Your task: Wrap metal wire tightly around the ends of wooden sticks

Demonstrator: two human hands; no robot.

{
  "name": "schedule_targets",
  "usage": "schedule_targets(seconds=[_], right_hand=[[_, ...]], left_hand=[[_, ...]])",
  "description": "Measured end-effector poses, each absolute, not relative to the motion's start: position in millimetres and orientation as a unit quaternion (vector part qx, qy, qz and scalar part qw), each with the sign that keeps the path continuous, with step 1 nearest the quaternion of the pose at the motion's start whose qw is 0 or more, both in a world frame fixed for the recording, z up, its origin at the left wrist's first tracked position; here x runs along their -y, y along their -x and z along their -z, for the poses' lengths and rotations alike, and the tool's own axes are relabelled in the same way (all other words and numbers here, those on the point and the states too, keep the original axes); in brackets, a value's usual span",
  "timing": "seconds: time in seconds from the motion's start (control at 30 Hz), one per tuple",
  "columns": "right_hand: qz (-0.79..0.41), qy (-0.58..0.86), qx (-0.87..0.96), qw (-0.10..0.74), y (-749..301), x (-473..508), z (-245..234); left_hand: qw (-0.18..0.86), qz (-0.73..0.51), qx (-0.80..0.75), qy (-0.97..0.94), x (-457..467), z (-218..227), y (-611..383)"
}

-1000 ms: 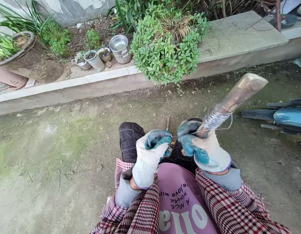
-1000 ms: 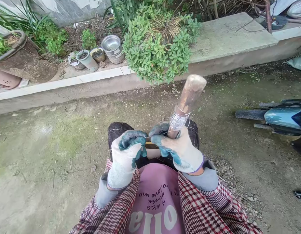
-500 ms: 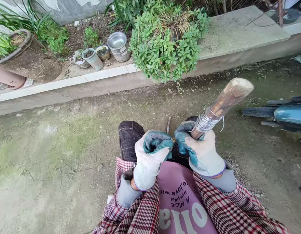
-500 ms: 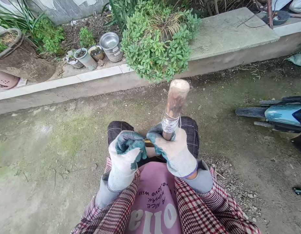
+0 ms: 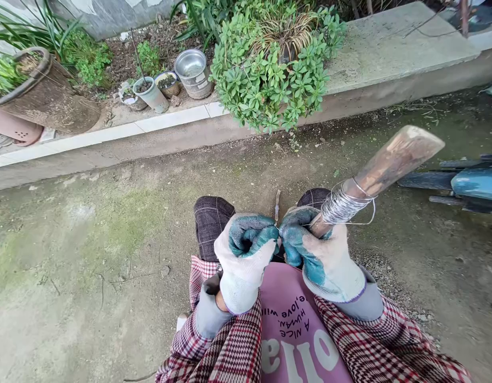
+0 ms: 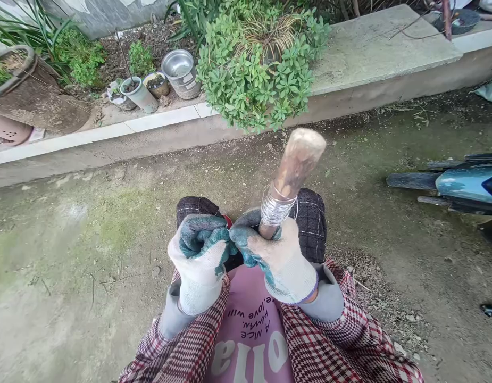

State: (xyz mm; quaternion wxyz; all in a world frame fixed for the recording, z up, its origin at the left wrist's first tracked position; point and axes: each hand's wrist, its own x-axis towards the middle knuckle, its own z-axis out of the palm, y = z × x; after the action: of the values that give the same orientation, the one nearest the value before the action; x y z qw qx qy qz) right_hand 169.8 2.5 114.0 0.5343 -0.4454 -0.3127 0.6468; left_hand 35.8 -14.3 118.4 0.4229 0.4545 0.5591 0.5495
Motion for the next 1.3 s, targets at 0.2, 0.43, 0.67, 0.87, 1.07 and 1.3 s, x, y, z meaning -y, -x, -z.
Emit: schedule_targets(seconds=[0.2,0.43,0.67,0.87,1.07,1.3], right_hand=[[-0.651,0.436,0.302,0.543,-168,-9,-119],[-0.629,0.431,0.318,0.564,-172,-10,-119],[-0.626,0.460,0.315,0.546,-176,-17,-110],[-0.629,0.466,0.312,0.538,-182,-24,-113],[-0.603,0.484,0.329,0.542,-192,-37,-106],[-0.639,0.537,0.387,0.392,-220,-63,-70]], left_hand=[[0.413,-0.573,-0.540,-0.458,15,-115,-35],[0.519,-0.591,-0.467,-0.403,10,-108,-33],[0.579,-0.573,-0.453,-0.362,8,-104,-29],[0.625,-0.530,-0.471,-0.327,9,-105,-29],[0.638,-0.494,-0.491,-0.327,10,-99,-25],[0.660,-0.360,-0.552,-0.361,1,-74,-12]])
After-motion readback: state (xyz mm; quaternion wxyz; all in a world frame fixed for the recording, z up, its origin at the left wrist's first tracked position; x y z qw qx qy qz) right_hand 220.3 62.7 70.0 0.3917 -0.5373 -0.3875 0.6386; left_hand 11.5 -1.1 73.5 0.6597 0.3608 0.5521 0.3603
